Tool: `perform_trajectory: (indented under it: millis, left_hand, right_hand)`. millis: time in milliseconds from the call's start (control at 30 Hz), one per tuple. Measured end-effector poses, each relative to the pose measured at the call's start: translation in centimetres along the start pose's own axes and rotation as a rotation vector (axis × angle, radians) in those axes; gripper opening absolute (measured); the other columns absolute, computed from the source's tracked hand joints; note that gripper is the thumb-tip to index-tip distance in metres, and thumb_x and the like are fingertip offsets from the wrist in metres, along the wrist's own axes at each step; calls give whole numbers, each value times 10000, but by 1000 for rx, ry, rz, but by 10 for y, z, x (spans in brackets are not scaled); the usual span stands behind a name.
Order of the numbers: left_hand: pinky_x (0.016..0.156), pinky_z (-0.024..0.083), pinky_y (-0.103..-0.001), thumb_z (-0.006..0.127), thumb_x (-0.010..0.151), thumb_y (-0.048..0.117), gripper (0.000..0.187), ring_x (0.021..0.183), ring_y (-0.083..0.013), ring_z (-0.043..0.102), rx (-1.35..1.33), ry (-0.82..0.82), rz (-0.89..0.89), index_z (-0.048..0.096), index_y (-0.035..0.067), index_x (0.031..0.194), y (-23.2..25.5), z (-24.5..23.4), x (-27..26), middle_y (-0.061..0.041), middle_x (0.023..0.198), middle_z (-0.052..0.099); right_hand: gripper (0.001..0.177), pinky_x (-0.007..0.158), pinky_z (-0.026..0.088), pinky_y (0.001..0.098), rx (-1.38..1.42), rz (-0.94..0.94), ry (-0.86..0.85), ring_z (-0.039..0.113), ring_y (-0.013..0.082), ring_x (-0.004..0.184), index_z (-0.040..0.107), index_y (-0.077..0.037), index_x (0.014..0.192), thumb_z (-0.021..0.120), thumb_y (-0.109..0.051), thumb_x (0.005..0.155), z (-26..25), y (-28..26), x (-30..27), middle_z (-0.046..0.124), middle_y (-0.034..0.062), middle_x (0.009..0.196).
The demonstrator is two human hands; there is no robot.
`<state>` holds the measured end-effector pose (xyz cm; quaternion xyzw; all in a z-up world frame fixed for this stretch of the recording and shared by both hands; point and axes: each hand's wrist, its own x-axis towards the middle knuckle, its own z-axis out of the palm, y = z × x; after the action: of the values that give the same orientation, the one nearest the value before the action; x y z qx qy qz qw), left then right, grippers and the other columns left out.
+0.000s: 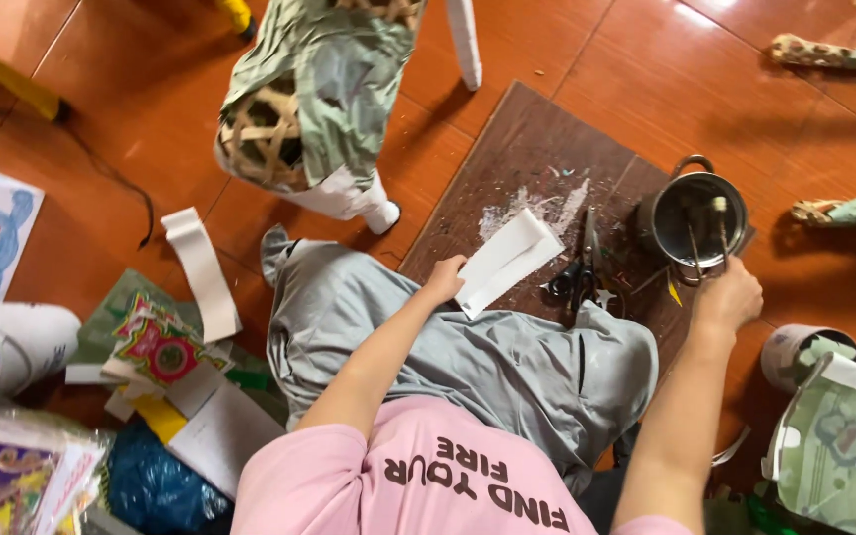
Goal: The recorder is assembling a paper animal model by cutting and gluing paper strips onto a frame.
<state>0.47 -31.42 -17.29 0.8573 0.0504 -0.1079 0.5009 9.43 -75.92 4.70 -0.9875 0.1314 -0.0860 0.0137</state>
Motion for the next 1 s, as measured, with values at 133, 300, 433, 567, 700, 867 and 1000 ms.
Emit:
perform_trajectory:
  millis: [133, 300, 433, 567, 700, 867, 1000]
  left_hand:
    - [879, 558, -458, 766, 749, 58, 376, 1036, -400, 690, -22, 2, -60, 669, 37, 1111, 11, -7, -10, -232, 1067, 719]
    - [908, 502, -477, 813, 802, 142, 330, 1098, -419, 611, 158, -21, -275, 679, 41, 1086, 65, -46, -30, -253, 1167, 634]
    - [918, 507, -432, 653, 788, 12, 356, 1120, -383, 618, -72, 125, -66, 646, 24, 1143, -20, -1, -9, -225, 1168, 653]
    - [913, 562, -439, 523, 890, -29, 392, 1122, -351, 671, -717, -67, -309, 625, 7, 1266, -19, 0, -18, -214, 1235, 691]
    - [911, 613, -487, 421, 914, -55, 468, 1096, -346, 684, -1281, -274, -607, 507, 19, 1367, -14, -5, -31, -188, 1287, 623]
    - [920, 610, -500, 452, 924, -52, 469, 1114, -341, 673, -1314, -329, -618, 483, 20, 1387, -1, -18, -47, -173, 1289, 615]
    - [944, 607, -470, 496, 935, -44, 480, 1152, -310, 669, -1319, -354, -570, 486, 25, 1409, 2, -17, -59, -164, 1315, 620]
  right_hand:
    - [210, 792, 557, 565, 19, -6, -16, 705, 455, 849, 818, -139, 1126, 661, -147, 988, 14, -28, -42, 737, 241, 947]
    - [316, 671, 582, 412, 758, 312, -82, 753, 255, 755, 721, 4, 1219, 704, -117, 928, 63, -52, -70, 773, 162, 925]
    - [276, 514, 382, 275, 1324, 615, -423, 599, 130, 628, 723, 3, 1177, 661, -218, 1025, 99, -26, -61, 759, 63, 838]
    - [353, 449, 339, 243, 1609, 863, -716, 508, 108, 549, 681, -46, 1114, 497, -346, 1085, 140, -4, -48, 573, -28, 696]
    - [357, 439, 308, 235, 1610, 709, -545, 440, 89, 520, 666, -38, 1191, 523, -360, 1132, 129, -13, -54, 533, -34, 686]
    - [316, 447, 362, 214, 1405, 482, -584, 510, 68, 527, 641, -108, 1326, 562, -280, 1072, 32, -102, -100, 640, 15, 721]
    - [387, 451, 374, 226, 1265, 333, -703, 495, 56, 523, 637, -156, 1367, 589, -139, 983, 18, -147, -143, 650, 18, 714]
